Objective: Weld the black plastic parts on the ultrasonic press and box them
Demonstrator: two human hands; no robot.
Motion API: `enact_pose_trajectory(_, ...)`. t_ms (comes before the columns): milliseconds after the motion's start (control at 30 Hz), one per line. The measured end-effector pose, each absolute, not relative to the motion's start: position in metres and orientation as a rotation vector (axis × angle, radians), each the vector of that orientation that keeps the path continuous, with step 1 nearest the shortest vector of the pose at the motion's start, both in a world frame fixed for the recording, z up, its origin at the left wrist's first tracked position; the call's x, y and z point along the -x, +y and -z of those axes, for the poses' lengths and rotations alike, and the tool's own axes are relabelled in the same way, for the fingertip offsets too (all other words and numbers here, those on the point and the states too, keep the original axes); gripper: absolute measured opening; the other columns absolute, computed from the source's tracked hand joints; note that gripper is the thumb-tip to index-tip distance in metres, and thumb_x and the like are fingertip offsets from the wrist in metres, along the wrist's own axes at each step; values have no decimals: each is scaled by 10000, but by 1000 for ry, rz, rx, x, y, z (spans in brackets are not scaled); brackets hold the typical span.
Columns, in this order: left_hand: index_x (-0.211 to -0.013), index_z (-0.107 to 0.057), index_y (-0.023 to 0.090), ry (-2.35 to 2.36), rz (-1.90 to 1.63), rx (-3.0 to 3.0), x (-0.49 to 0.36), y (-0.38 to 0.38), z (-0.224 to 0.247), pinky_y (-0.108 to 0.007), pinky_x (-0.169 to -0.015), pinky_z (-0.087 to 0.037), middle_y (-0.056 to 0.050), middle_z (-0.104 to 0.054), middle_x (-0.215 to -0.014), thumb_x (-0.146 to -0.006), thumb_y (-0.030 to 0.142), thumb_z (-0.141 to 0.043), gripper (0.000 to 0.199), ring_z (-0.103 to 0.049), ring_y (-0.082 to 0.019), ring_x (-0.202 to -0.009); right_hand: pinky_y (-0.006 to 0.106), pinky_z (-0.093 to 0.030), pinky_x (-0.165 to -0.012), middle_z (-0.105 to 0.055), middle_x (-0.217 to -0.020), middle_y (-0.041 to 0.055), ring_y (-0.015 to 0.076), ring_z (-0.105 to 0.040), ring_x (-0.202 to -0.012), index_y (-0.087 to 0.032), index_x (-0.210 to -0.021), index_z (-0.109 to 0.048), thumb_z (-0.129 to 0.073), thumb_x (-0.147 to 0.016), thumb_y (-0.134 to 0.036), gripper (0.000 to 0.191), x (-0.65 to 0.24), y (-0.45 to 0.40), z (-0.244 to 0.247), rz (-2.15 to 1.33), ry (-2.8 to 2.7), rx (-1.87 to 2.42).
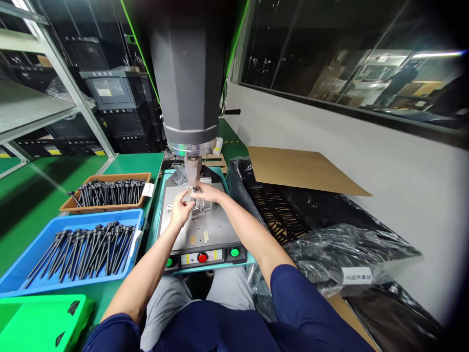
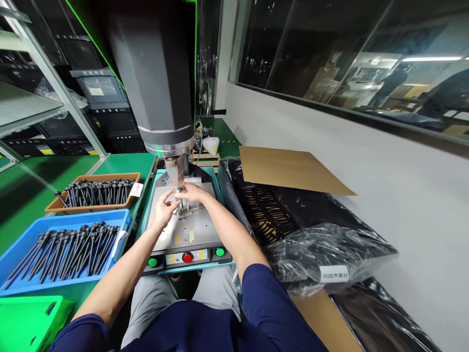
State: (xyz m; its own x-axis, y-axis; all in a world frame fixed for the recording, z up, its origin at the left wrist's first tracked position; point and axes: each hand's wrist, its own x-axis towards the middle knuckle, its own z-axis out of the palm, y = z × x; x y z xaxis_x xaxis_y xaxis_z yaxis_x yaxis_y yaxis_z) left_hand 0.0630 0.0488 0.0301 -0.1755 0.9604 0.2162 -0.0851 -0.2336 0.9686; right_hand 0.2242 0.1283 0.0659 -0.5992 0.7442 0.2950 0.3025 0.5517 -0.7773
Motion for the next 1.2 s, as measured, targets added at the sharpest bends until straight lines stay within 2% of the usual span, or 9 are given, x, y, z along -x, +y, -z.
enact_pose_trajectory(100, -1238, -615, 159, 1148, -1520, -1200, -63, 48, -29, -255, -588, -487, -135, -648, -1146, -604, 245, -814, 670, -600, -108, -620, 392, -481, -949, -713, -1060, 30, 247, -643, -1024, -206, -1058, -694, -727, -740, -364, 356, -228, 125, -72, -844, -2145, 861)
enact_pose_trajectory(300, -1315, -547, 204, 1287, -1467, -1303, -58, 41, -35, -310, -711, -521, -156, -539, -1362, -631, 263, -828, 742, -657, -146, -728, 498, -391, -1074, -603, -1328, 69, 321, -518, -1271, -269, -1299, -596, -783, -695, -383, 642, -252, 106, -91, -808, -2057, 985)
enact_pose_trajectory(433, -1365, -493, 212, 1460, -1459, -1296, -43, 16, -32, -335, -789, -528, -157, -523, -1388, -681, 325, -807, 761, -661, -169, -812, 475, -430, -1054, -605, -1304, 99, 285, -551, -1234, -245, -1278, -612, -664, -829, -398, 477, -276, 55, -83, -633, -1753, 1126)
enact_pose_trajectory(533, -1350, -499, 203, 1551, -1465, -1279, -22, -18, -12, -338, -809, -544, -153, -525, -1372, -778, 373, -710, 633, -652, -217, -985, 439, -472, -1020, -626, -1236, 100, 247, -584, -1174, -233, -1229, -628, -568, -905, -356, 352, -294, -2, -42, -472, -1587, 1199)
enact_pose_trajectory(600, -1338, -509, 195, 1675, -1485, -1341, -7, -45, 10, -371, -875, -542, -143, -541, -1339, -815, 388, -653, 575, -616, -247, -1091, 472, -443, -1052, -614, -1237, 119, 259, -569, -1182, -211, -1212, -633, -546, -910, -329, 336, -303, -40, 2, -348, -1572, 1333)
enact_pose_trajectory(733, -1351, -512, 178, 1963, -1331, -1612, 21, -89, 62, -503, -1096, -390, -152, -510, -1354, -791, 442, -653, 635, -485, -328, -1275, 576, -397, -1068, -478, -1391, 169, 348, -461, -1292, -194, -1354, -529, -586, -871, -381, 521, -316, -93, 90, -238, -1544, 1664)
enact_pose_trajectory(800, -1367, -508, 190, 1949, -1236, -1693, 32, -101, 82, -510, -1126, -353, -149, -456, -1417, -800, 461, -643, 642, -434, -339, -1328, 549, -403, -1080, -433, -1429, 167, 332, -440, -1325, -207, -1453, -406, -550, -900, -397, 602, -320, -104, 120, -315, -1558, 1706)
enact_pose_trajectory(900, -1352, -539, 234, 1846, -1158, -1741, 46, -107, 103, -496, -1130, -356, -115, -390, -1483, -833, 462, -624, 574, -408, -326, -1359, 505, -416, -1089, -420, -1437, 149, 304, -440, -1337, -236, -1497, -323, -530, -920, -425, 642, -326, -106, 143, -369, -1560, 1712)
enact_pose_trajectory(1200, -1306, -582, 258, 1736, -1215, -1926, 67, -99, 128, -507, -1089, -401, -116, -422, -1438, -829, 473, -655, 529, -467, -322, -1303, 515, -435, -1067, -488, -1377, 148, 318, -482, -1293, -244, -1459, -403, -557, -900, -497, 633, -335, -99, 165, -213, -1606, 1670)
